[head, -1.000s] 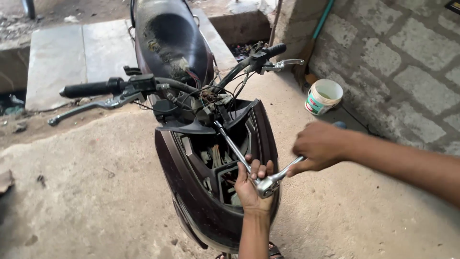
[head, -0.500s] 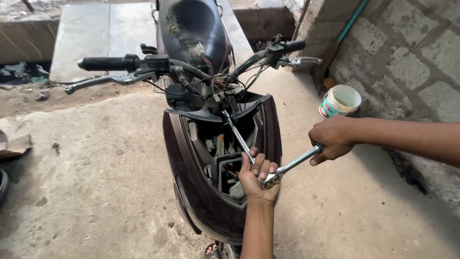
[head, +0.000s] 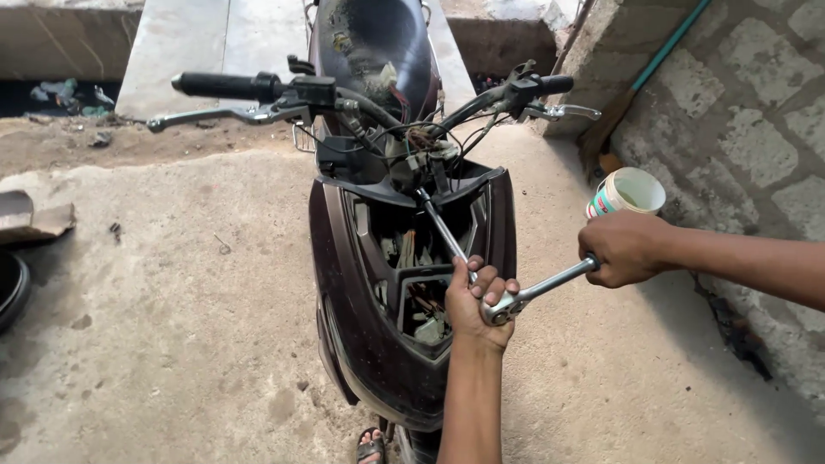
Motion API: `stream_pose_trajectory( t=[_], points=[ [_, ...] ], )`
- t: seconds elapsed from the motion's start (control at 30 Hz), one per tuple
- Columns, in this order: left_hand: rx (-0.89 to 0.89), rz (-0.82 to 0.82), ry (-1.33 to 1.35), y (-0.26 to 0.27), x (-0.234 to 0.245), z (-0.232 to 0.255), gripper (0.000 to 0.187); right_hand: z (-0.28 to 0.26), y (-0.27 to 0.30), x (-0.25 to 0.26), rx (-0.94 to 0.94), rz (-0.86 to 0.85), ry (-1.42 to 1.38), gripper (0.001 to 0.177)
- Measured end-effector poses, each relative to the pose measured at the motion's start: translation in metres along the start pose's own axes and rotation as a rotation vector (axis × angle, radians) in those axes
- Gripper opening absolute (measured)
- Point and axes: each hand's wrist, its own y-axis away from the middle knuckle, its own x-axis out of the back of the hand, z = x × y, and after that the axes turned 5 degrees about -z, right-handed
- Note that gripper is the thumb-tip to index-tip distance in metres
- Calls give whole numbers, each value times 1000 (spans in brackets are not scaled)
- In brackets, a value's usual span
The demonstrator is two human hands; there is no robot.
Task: Using a socket wrench to disassemble the front panel and wiring of a scooter for repair.
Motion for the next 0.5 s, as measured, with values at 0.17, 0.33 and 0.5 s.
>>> stream_pose_trajectory(
  t=[0.17,0.33,0.5],
  points=[
    [9,-13,-20,1,-11,2,38,14,-10,-23,32,3,11,21],
    [28,105,-63,4,-19,2,39,15,-16,-27,1,-45,10,24],
    [29,135,-119,4,-20,1,38,30,-30,-63,16,21,-137,16]
  ],
)
